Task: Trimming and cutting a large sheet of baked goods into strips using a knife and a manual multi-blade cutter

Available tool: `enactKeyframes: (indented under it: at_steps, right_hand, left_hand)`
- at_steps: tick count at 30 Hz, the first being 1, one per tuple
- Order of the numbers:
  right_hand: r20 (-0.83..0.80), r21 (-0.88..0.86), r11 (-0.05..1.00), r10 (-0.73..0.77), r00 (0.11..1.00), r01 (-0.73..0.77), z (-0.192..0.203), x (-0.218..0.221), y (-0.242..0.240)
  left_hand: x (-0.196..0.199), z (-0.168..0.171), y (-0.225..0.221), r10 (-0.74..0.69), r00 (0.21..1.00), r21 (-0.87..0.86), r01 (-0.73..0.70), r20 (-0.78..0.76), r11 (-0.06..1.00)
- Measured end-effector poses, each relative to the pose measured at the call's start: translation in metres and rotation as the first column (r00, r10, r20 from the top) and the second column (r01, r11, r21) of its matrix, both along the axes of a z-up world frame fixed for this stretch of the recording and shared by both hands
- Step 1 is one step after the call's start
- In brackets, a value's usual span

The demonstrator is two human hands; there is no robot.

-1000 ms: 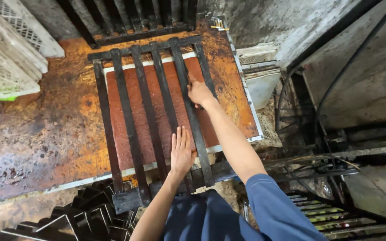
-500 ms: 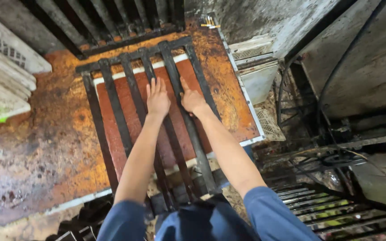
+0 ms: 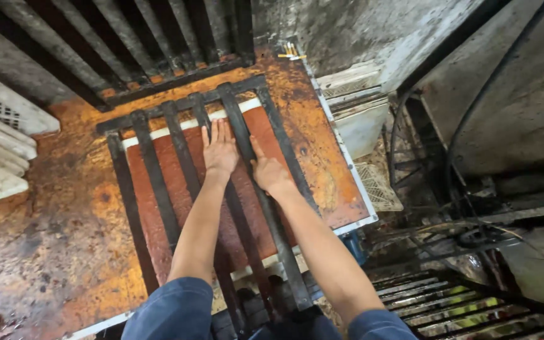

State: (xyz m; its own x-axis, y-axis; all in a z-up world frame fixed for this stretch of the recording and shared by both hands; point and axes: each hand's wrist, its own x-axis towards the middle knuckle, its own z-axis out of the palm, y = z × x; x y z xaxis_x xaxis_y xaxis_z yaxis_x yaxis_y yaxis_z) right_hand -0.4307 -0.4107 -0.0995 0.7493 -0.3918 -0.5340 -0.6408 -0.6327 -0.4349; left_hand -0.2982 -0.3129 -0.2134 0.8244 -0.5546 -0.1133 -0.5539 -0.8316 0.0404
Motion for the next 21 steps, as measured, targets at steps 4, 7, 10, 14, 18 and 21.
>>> enactKeyframes:
  at_steps: [4,7,10,14,18,21]
  right_hand:
    - [0.008,-0.008,1.0,0.007,1.0,-0.007,-0.006,0.006,-0.002]
    - [-0.012,-0.018,1.0,0.008,1.0,-0.008,0.002,-0.009,0.003]
    - [-0.046,-0.033,0.999,-0.001,0.999,0.0,0.036,-0.013,0.009]
    - [-0.056,-0.045,0.999,0.025,0.998,-0.027,0.008,0.005,0.005]
    - [-0.068,0.02,1.0,-0.012,0.998,0.014,0.015,-0.023,0.008]
    - [-0.071,-0.018,1.0,-0.008,0.997,0.007,0.008,-0.015,0.006]
  left_hand:
    - [-0.006,0.016,-0.003,0.01,0.999,0.062,-0.008,-0.036,0.998]
    - [-0.011,0.023,0.0,0.009,0.999,0.07,-0.006,-0.046,0.998]
    - [-0.005,0.025,-0.001,0.016,0.999,0.065,-0.013,-0.043,0.998]
    - [-0.012,0.03,0.0,0.027,0.998,0.069,-0.023,-0.054,0.997]
    - [-0.007,0.014,0.0,0.01,0.998,0.071,-0.006,-0.058,0.997]
    - [-0.004,0.011,-0.002,0.024,0.999,0.052,-0.023,-0.031,0.998]
